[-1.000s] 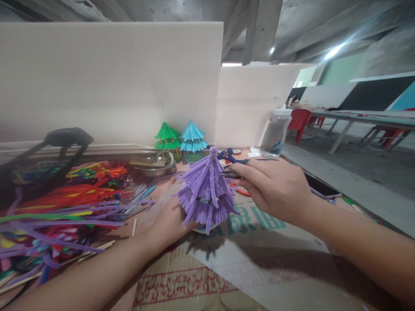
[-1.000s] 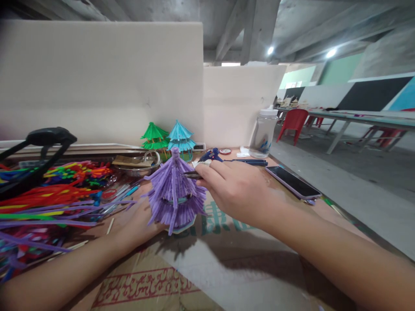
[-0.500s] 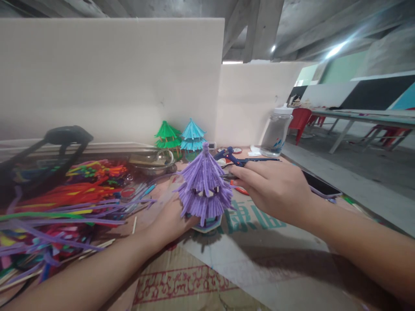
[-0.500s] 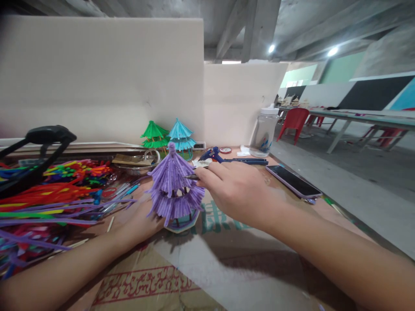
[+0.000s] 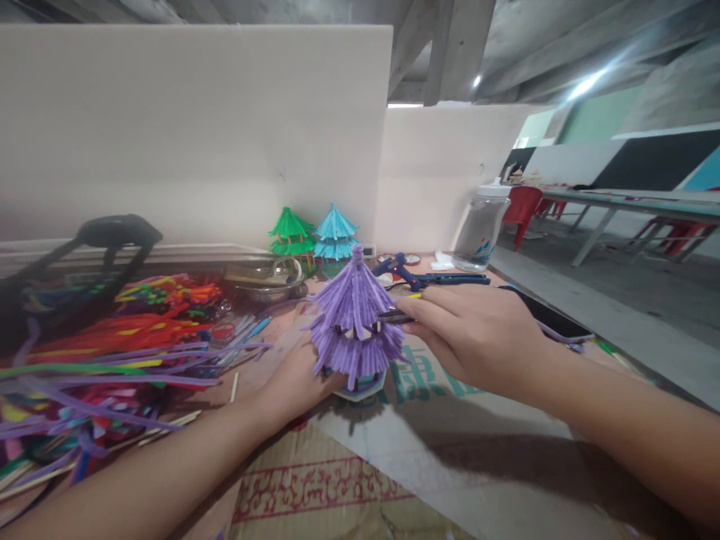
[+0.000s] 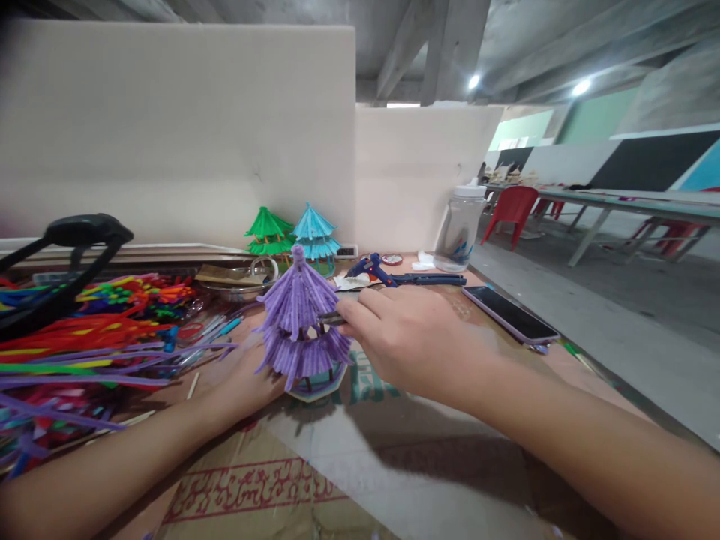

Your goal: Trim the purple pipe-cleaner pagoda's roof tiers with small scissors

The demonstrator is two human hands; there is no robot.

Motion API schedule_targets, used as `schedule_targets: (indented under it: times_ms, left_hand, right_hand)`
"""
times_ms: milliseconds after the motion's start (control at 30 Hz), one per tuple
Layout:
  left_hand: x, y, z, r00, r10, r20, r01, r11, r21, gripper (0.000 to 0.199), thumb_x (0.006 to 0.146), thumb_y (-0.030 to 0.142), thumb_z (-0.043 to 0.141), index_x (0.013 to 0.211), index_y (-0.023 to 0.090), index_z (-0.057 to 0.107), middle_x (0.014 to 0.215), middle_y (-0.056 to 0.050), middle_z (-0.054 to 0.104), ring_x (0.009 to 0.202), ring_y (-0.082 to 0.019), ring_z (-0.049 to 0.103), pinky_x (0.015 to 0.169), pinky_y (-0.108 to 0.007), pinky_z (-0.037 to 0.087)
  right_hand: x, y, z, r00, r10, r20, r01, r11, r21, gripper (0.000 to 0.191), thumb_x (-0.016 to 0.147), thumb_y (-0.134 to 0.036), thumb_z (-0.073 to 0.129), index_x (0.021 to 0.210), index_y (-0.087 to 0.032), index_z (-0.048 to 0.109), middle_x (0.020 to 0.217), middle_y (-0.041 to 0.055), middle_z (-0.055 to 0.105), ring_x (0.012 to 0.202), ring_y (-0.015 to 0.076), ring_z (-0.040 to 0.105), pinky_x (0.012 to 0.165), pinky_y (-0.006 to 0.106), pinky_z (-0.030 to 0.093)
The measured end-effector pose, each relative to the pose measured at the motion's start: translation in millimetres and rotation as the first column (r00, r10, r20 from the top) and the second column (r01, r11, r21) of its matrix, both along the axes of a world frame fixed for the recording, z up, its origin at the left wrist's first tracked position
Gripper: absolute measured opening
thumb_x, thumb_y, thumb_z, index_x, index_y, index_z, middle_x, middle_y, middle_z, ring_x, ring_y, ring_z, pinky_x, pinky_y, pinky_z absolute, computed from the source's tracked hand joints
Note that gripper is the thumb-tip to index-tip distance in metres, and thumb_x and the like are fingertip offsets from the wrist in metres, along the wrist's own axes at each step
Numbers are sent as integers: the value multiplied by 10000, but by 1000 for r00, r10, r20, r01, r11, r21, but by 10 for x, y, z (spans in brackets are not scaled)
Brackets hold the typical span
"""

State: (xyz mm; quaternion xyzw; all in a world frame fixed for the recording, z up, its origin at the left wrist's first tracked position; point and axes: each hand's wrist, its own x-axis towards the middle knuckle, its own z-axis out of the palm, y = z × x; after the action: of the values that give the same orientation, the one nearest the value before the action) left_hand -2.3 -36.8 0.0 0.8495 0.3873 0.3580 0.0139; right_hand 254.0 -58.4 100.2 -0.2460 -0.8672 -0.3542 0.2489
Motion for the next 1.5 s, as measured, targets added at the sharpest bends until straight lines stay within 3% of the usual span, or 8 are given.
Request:
schedule_targets:
  times_ms: [467, 633, 800, 900, 1033, 1233, 1400, 1500]
  left_hand:
    - [-9, 1, 3, 1000, 8, -12, -9, 1000, -5, 414, 894, 349, 516, 1225, 165, 681, 897, -96, 745, 854, -286, 678, 942, -443, 534]
    - [-9, 8, -10, 1000, -16, -2, 16, 1000, -8, 377, 890, 326, 537, 1201, 175, 689, 1103, -113, 745, 988, -295, 676, 1010, -456, 501]
    - [-10, 8, -11, 1000, -1, 9, 1, 1000, -21, 398, 889, 345, 530, 1215, 176, 684, 989, -106, 755, 929, -301, 679, 958, -455, 528]
    - [-15, 17, -24, 1000, -11, 19, 12, 1000, -23, 397, 892, 342, 535, 1232, 192, 675, 1019, -98, 756, 915, -292, 678, 949, -444, 535]
    - [-17, 13, -32, 1000, -13, 14, 14, 1000, -24, 347, 867, 299, 574, 1174, 195, 697, 1153, -96, 736, 992, -288, 679, 1023, -453, 501]
    - [-6, -16, -7, 990, 101, 96, -94, 993, -78, 424, 798, 318, 680, 1189, 157, 652, 1223, -127, 706, 1184, -336, 625, 1047, -504, 486]
    - [-16, -5, -53, 995, 87, 42, -80, 985, -156, 416, 790, 320, 680, 1177, 168, 678, 1205, -104, 723, 1174, -328, 640, 1075, -493, 472]
    - [-25, 1, -77, 1000, 1, 5, 0, 985, -175, 431, 814, 384, 643, 1196, 187, 677, 1238, -98, 709, 1166, -320, 644, 1098, -482, 453]
  right_hand:
    - [21, 31, -49, 1000, 3, 24, -4, 1000, 6, 206, 1008, -249, 493, 1098, -158, 655, 769, -2, 649, 690, 157, 563, 619, 317, 312]
    - [17, 42, -50, 1000, -2, 21, 2, 1000, 13, 208, 1011, -260, 490, 1093, -159, 652, 760, -3, 645, 680, 158, 558, 613, 316, 300]
    - [27, 56, -57, 1000, -10, 19, 9, 1000, 26, 200, 1004, -259, 509, 1112, -170, 652, 767, -12, 648, 683, 159, 553, 618, 316, 302]
    - [25, 48, -49, 1000, -14, -4, 14, 999, 48, 192, 997, -265, 530, 1106, -174, 658, 739, -20, 628, 681, 157, 555, 601, 318, 288]
    - [8, 28, -31, 999, -19, -40, 21, 998, 67, 194, 999, -260, 518, 1079, -164, 667, 763, -7, 648, 713, 162, 580, 608, 318, 298]
    - [-4, 27, -12, 999, -12, -41, 15, 997, 76, 224, 1015, -283, 484, 1084, -159, 658, 780, 4, 675, 708, 163, 595, 599, 315, 309]
    - [2, 57, -13, 999, -12, -47, 16, 997, 78, 212, 1012, -282, 487, 1079, -159, 646, 839, 20, 710, 725, 165, 627, 601, 309, 325]
    - [14, 61, -8, 999, -5, -43, 8, 998, 62, 212, 1008, -275, 486, 1099, -158, 637, 852, 18, 713, 738, 174, 643, 608, 312, 345]
